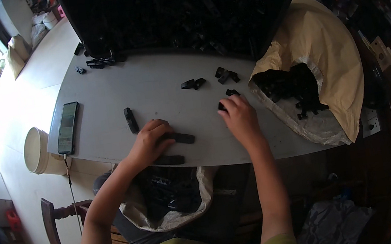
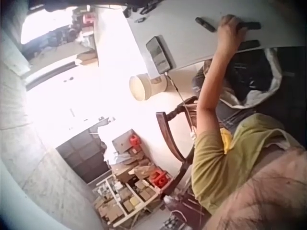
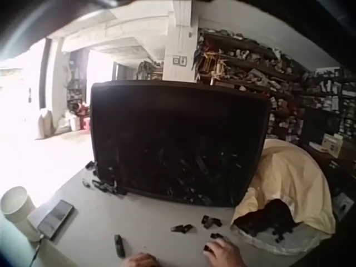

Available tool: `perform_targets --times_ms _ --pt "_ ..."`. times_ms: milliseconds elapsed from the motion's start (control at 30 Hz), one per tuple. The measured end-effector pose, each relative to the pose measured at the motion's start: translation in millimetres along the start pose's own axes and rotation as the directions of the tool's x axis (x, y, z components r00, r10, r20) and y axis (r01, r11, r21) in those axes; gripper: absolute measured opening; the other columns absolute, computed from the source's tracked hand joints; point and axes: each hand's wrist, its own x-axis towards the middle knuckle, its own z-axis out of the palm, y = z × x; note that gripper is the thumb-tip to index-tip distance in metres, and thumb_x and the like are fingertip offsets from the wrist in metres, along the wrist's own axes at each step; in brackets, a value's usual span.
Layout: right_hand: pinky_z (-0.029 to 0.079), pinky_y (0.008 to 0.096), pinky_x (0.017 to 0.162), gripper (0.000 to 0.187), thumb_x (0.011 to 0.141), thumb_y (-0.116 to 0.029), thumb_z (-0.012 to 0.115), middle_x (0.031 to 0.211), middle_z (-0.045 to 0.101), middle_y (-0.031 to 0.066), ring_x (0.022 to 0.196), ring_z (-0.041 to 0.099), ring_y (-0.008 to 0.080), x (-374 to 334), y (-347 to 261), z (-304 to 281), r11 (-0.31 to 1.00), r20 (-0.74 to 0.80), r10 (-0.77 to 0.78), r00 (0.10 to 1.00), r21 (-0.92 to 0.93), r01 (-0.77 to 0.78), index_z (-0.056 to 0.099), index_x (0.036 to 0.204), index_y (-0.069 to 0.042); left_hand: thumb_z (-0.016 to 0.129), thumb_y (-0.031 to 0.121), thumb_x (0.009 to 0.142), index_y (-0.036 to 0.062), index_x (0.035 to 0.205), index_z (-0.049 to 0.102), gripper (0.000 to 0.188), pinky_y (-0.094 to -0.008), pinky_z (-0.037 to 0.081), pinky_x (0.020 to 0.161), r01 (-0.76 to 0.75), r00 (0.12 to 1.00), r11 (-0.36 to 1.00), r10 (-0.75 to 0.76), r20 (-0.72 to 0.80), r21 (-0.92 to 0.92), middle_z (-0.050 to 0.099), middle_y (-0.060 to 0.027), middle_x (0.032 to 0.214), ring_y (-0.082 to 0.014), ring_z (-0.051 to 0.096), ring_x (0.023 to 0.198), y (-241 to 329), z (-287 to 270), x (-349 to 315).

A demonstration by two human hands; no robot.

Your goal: Inspecting and sorting numerous small black plastic components into a collection bag.

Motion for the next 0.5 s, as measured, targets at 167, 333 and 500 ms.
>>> perform_targets --times_ms 167,333,500 --pt "0.051 0.0333 0.067 0.029 0.073 -0.009 0.077 0.087 0.062 0.01 0.078 0.064 0.0248 -18 -59 15 0.917 0.136 -0.215 0.967 0.369 0.152 0.067 0.099 0.001 0.072 0.005 0.073 0.0015 0.095 0.064 0.024 -0.0389 0.049 0.082 0.029 0.999 0.998 -0.032 -0.04 -0.059 0.062 -0.0147 0.097 -0.0331 0.06 0.093 -4 4 -6" --pt "0.05 0.0337 0.067 0.027 0.072 -0.012 0.078 0.085 0.061 0.0092 0.077 0.062 0.0241 -21 -53 15 0.934 0.195 -0.126 0.973 0.353 0.05 0.069 0.094 0.001 0.073 0.005 0.072 0.0003 0.092 0.065 0.023 -0.0379 0.05 0.081 0.028 0.999 0.995 -0.032 -0.035 -0.094 0.064 -0.0138 0.093 -0.0318 0.061 0.091 -9 3 -6" --pt "0.049 0.033 0.064 0.029 0.07 -0.012 0.079 0.082 0.06 0.0085 0.073 0.06 0.0227 -16 -57 34 0.877 0.117 -0.304 0.946 0.422 0.229 0.069 0.094 0.001 0.074 0.005 0.071 -0.0003 0.091 0.067 0.023 -0.0373 0.05 0.081 -0.038 0.999 0.992 0.037 -0.016 -0.123 0.065 -0.0134 0.093 -0.0308 0.062 0.09 -12 3 -3"
